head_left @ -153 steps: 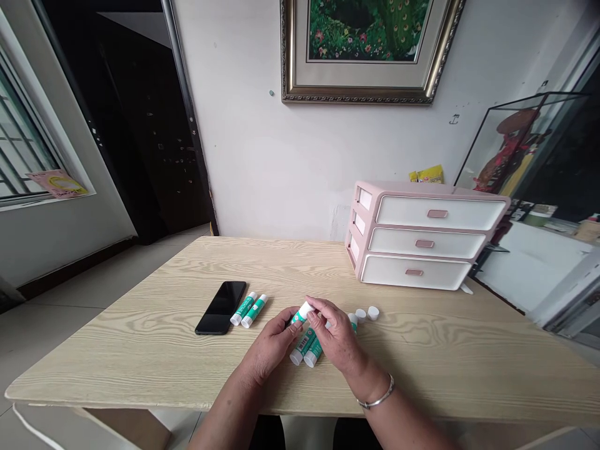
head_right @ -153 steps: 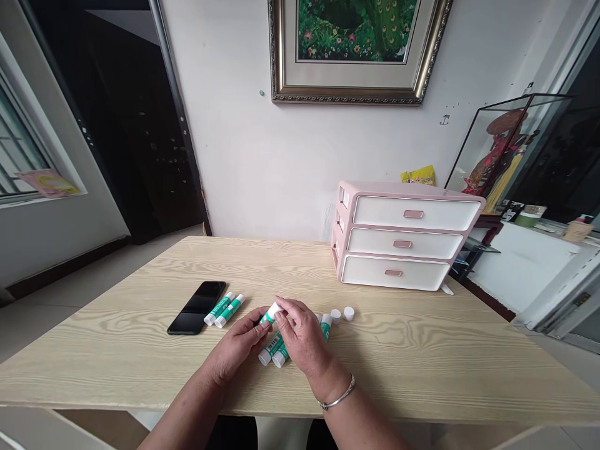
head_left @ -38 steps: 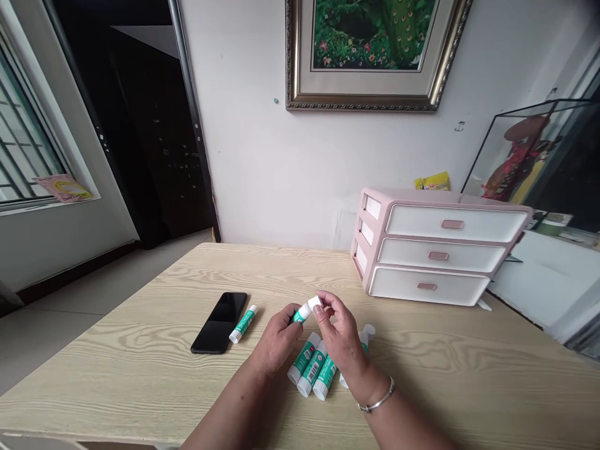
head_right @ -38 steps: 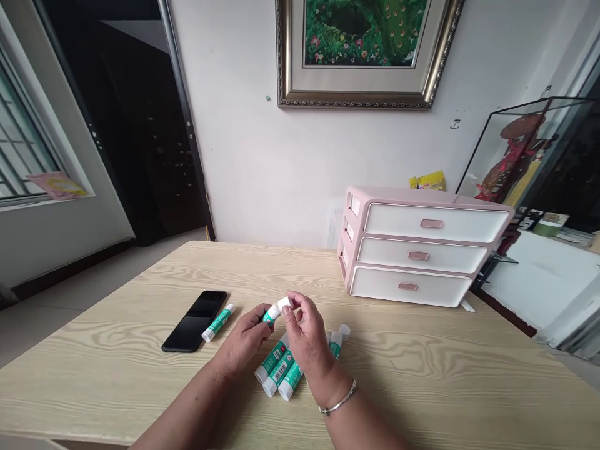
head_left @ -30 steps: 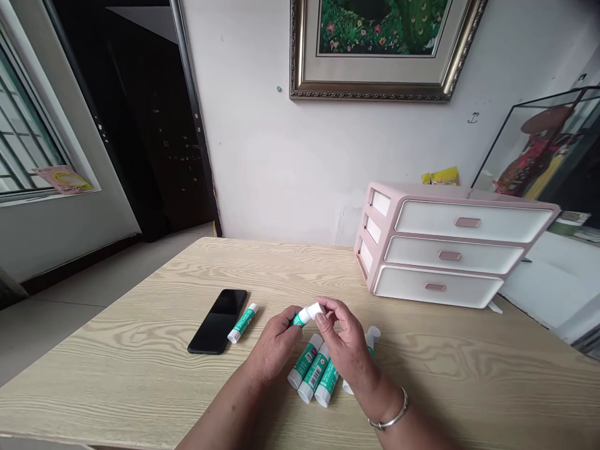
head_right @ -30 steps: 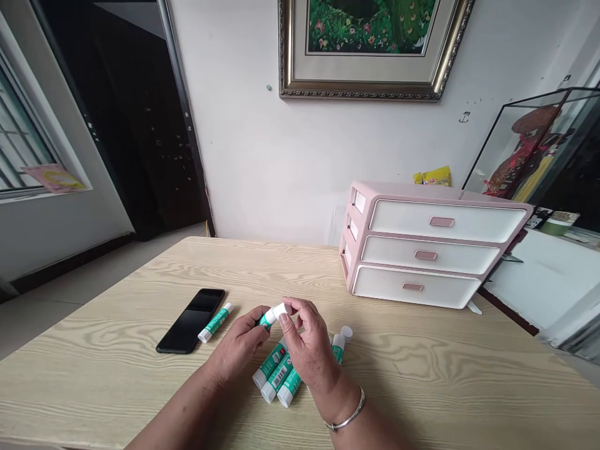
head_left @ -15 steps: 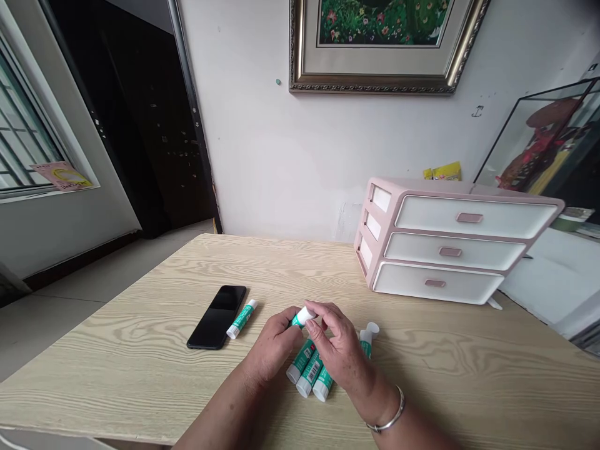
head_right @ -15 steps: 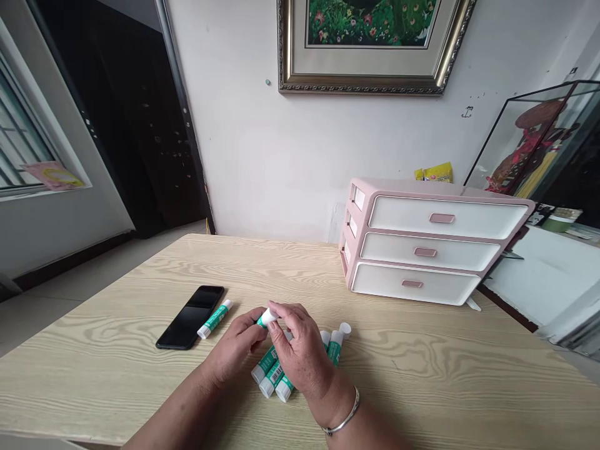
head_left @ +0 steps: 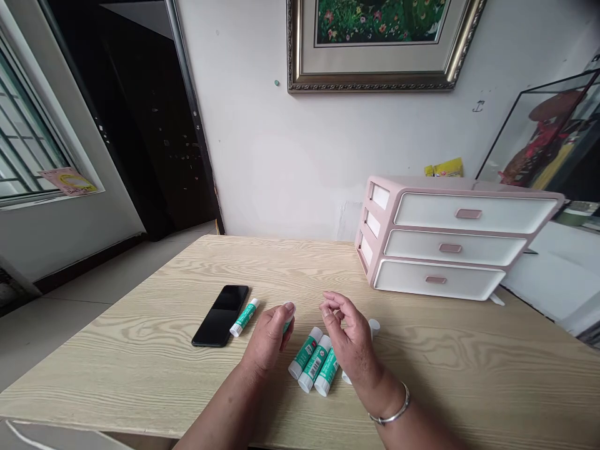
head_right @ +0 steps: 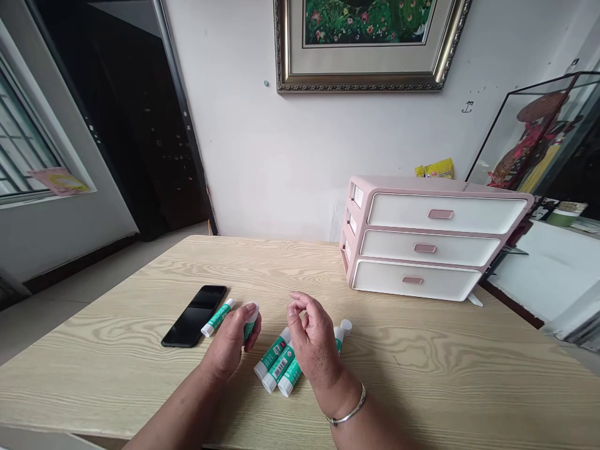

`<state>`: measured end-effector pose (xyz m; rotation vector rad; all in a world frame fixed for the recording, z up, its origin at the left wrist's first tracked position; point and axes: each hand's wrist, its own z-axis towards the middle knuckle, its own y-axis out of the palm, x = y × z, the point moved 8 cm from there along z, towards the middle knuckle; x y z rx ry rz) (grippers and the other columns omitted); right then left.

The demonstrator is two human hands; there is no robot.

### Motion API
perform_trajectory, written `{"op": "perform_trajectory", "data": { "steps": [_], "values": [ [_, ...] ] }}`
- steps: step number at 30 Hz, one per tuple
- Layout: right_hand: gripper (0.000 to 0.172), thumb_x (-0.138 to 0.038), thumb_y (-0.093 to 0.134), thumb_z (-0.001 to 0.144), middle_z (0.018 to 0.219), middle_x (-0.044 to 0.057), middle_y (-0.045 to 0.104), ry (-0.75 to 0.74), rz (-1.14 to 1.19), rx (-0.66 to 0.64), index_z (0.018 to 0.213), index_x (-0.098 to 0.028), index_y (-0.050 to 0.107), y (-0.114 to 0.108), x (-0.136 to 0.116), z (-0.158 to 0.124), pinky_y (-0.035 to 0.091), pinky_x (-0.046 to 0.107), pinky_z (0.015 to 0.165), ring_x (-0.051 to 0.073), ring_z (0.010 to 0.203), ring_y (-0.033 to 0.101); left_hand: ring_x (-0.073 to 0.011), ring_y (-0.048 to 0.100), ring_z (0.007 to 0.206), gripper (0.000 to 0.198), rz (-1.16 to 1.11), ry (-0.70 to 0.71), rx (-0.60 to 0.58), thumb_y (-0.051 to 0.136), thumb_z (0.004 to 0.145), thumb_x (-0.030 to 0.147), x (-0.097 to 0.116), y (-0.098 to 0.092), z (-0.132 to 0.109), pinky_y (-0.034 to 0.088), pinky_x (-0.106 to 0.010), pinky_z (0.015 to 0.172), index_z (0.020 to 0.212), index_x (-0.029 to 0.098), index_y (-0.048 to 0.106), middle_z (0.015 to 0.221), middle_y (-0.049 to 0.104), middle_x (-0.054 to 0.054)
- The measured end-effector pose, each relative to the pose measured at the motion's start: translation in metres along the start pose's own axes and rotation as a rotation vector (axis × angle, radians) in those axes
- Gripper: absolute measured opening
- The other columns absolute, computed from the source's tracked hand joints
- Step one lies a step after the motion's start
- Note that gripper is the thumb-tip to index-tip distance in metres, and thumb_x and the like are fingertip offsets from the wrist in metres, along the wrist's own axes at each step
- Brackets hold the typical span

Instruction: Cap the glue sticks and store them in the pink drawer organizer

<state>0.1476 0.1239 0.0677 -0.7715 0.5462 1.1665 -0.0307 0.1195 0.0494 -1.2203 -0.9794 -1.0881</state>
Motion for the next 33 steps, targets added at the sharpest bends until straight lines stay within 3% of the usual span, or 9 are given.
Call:
{"op": "perform_trajectory", "data": {
  "steps": [6,11,17,22,30,33],
  "values": [
    [0.027,-0.035,0.056,0.098,0.096,0.005,0.072,0.029,0.034,0.033,0.122,-0.023,0.064,-0.007,-0.001,0.002,0.055,0.031,0.07,0.019,0.082,0.068,-0.0153,0.04,0.05,0.052,0.033,0.033,-0.011,0.029,0.092,0.05,0.004,0.002,-0.004,0.035,-0.029,0.055,0.049,0.024,0.04,0.045,0.041,0.001],
    [0.025,-0.037,0.056,0.099,0.099,0.006,0.073,0.073,0.055,0.046,0.117,-0.023,0.066,-0.01,0.004,0.002,0.056,0.031,0.073,0.019,0.085,0.07,-0.0153,0.042,0.053,0.055,0.1,0.009,0.074,0.03,0.095,0.056,-0.003,-0.007,-0.001,0.035,-0.029,0.058,0.053,0.023,0.041,0.049,0.044,0.001],
    [0.025,-0.039,0.056,0.098,0.095,0.006,0.074,0.119,0.108,0.114,0.112,-0.022,0.067,-0.022,0.009,0.009,0.056,0.033,0.081,0.02,0.089,0.071,-0.0237,0.06,0.066,0.061,0.681,-0.116,0.13,0.032,0.092,0.074,-0.019,-0.015,0.009,0.034,-0.031,0.061,0.075,0.022,0.059,0.066,0.064,-0.005],
    [0.025,-0.04,0.056,0.097,0.09,0.006,0.073,0.146,0.136,0.168,0.107,-0.021,0.068,-0.03,0.014,0.012,0.057,0.033,0.081,0.02,0.086,0.07,-0.0275,0.069,0.082,0.053,1.002,-0.091,0.105,0.035,0.097,0.062,-0.023,-0.006,0.008,0.039,-0.031,0.065,0.091,0.019,0.067,0.088,0.075,-0.013],
    [0.024,-0.038,0.06,0.093,0.087,0.005,0.072,0.164,0.123,0.301,0.106,-0.019,0.069,-0.055,0.024,0.02,0.055,0.034,0.081,0.02,0.083,0.069,-0.0242,0.069,0.076,0.05,0.949,-0.119,0.058,0.042,0.095,0.058,-0.009,-0.001,0.0,0.034,-0.03,0.059,0.079,0.021,0.071,0.081,0.075,-0.009],
    [0.024,-0.037,0.059,0.092,0.083,0.004,0.071,0.191,0.117,0.393,0.104,-0.018,0.069,-0.07,0.024,0.022,0.053,0.033,0.081,0.019,0.081,0.067,-0.0211,0.067,0.075,0.046,0.934,-0.093,0.159,0.042,0.097,0.05,0.01,-0.011,-0.004,0.035,-0.029,0.061,0.075,0.021,0.07,0.079,0.074,-0.007]
  ]
}}
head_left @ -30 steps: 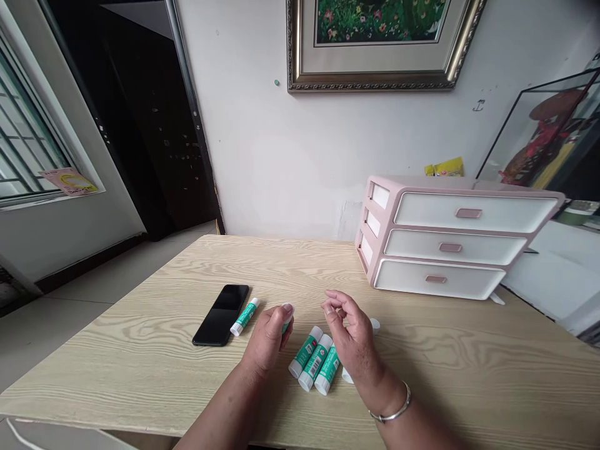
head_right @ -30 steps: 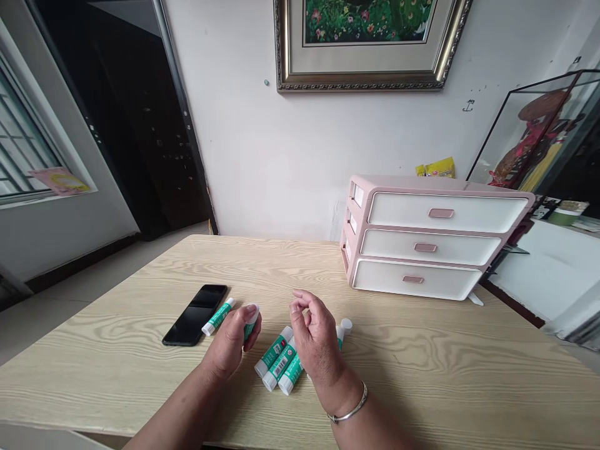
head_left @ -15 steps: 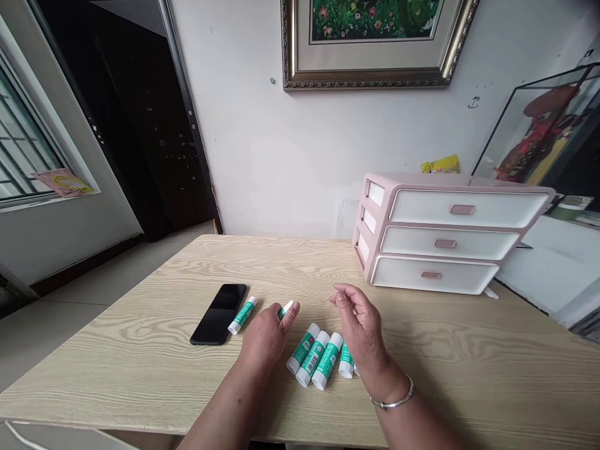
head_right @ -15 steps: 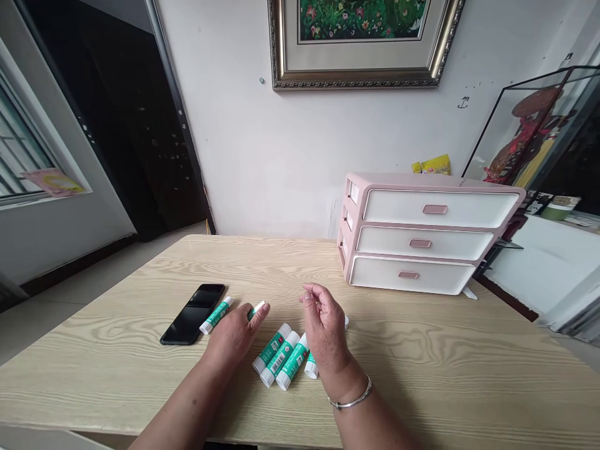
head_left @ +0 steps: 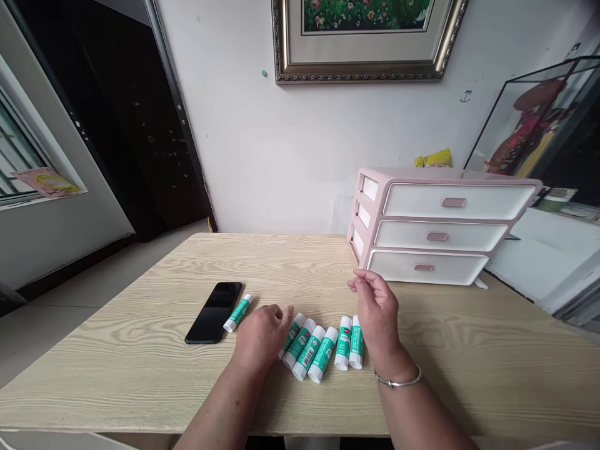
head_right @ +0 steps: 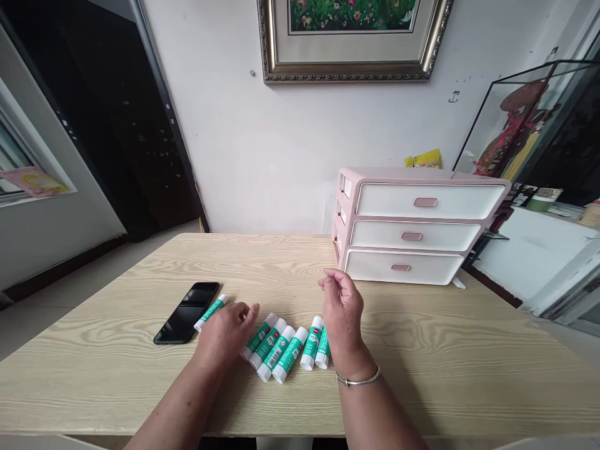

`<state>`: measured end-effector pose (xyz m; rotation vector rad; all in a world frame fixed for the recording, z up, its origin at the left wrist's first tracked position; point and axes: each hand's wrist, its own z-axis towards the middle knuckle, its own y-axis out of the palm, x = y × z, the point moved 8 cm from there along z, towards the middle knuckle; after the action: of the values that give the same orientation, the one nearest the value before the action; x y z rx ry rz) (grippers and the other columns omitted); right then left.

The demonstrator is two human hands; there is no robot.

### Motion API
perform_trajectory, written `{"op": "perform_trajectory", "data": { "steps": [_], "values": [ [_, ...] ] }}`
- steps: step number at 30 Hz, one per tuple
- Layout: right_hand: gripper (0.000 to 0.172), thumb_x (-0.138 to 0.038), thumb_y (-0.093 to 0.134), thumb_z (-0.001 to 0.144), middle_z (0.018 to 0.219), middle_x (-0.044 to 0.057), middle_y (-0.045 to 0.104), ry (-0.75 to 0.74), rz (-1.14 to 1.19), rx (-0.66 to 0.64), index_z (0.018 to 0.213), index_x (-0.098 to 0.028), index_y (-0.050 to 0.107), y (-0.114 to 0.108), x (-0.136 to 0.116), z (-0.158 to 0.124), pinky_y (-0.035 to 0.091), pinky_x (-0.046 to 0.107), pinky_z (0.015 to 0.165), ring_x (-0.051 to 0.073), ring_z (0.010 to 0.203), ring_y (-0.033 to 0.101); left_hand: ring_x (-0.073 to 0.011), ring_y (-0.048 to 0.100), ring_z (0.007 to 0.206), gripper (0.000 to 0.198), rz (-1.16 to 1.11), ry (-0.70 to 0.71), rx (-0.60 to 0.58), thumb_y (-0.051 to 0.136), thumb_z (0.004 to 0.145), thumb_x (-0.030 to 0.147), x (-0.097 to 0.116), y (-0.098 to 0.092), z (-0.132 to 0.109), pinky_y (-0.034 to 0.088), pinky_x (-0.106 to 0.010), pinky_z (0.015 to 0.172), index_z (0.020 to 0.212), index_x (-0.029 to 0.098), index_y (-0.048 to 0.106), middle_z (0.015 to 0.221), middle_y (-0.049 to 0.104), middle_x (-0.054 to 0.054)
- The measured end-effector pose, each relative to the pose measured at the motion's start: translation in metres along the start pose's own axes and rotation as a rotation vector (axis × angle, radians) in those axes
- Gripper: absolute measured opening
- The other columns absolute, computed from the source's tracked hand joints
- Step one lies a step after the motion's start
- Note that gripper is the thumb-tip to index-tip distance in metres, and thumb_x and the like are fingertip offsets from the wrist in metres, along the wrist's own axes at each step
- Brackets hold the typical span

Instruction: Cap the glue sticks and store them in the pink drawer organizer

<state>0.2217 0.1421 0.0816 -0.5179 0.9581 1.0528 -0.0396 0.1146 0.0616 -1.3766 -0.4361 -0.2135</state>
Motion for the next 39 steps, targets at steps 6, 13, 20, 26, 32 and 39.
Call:
{"op": "perform_trajectory", "data": {
  "steps": [6,13,20,26,32,39],
  "values": [
    [0.027,-0.037,0.055,0.091,0.087,0.005,0.072,-0.011,-0.142,0.097,0.105,-0.018,0.069,-0.023,0.002,0.013,0.051,0.033,0.082,0.02,0.085,0.067,-0.0261,0.062,0.101,0.034,0.069,-0.135,0.325,0.045,0.096,0.036,-0.036,-0.04,0.001,0.042,-0.031,0.077,0.091,0.02,0.075,0.104,0.071,-0.01],
    [0.034,-0.04,0.044,0.091,0.094,0.012,0.075,0.246,-1.041,-0.299,0.099,-0.022,0.073,-0.037,0.04,0.026,0.044,0.037,0.074,0.031,0.092,0.068,-0.0338,0.057,0.109,0.036,0.258,-0.198,0.275,0.053,0.091,0.038,-0.074,-0.02,0.018,0.043,-0.04,0.084,0.118,0.021,0.069,0.115,0.068,-0.014],
    [0.034,-0.041,0.045,0.09,0.108,0.015,0.074,0.357,-1.232,-0.64,0.1,-0.02,0.069,-0.024,0.059,0.01,0.043,0.036,0.076,0.031,0.101,0.068,-0.0325,0.058,0.11,0.035,0.315,-0.204,0.159,0.053,0.089,0.029,-0.071,-0.011,0.018,0.044,-0.039,0.082,0.12,0.021,0.068,0.116,0.067,-0.014],
    [0.029,-0.039,0.048,0.088,0.107,0.013,0.074,0.405,-1.196,-0.68,0.097,-0.02,0.067,-0.017,0.073,0.007,0.041,0.033,0.073,0.028,0.099,0.068,-0.0332,0.058,0.111,0.035,0.311,-0.181,0.148,0.053,0.088,0.026,-0.071,-0.003,0.022,0.044,-0.039,0.083,0.12,0.02,0.065,0.117,0.066,-0.015],
    [0.02,-0.03,0.053,0.086,0.101,0.012,0.075,0.34,-1.148,-0.574,0.09,-0.02,0.069,-0.013,0.074,0.012,0.042,0.031,0.069,0.026,0.094,0.069,-0.0336,0.061,0.111,0.035,0.237,-0.197,0.123,0.05,0.09,0.022,-0.072,0.005,0.023,0.045,-0.04,0.087,0.122,0.017,0.062,0.114,0.068,-0.018],
    [0.026,-0.031,0.058,0.084,0.093,0.008,0.076,0.169,-0.718,-0.311,0.104,-0.021,0.072,-0.005,0.044,0.018,0.049,0.029,0.077,0.021,0.086,0.069,-0.0241,0.062,0.117,0.048,0.013,-0.059,0.133,0.047,0.094,0.021,-0.056,0.016,0.026,0.046,-0.032,0.093,0.142,0.016,0.048,0.131,0.063,-0.016]
  ]
}}
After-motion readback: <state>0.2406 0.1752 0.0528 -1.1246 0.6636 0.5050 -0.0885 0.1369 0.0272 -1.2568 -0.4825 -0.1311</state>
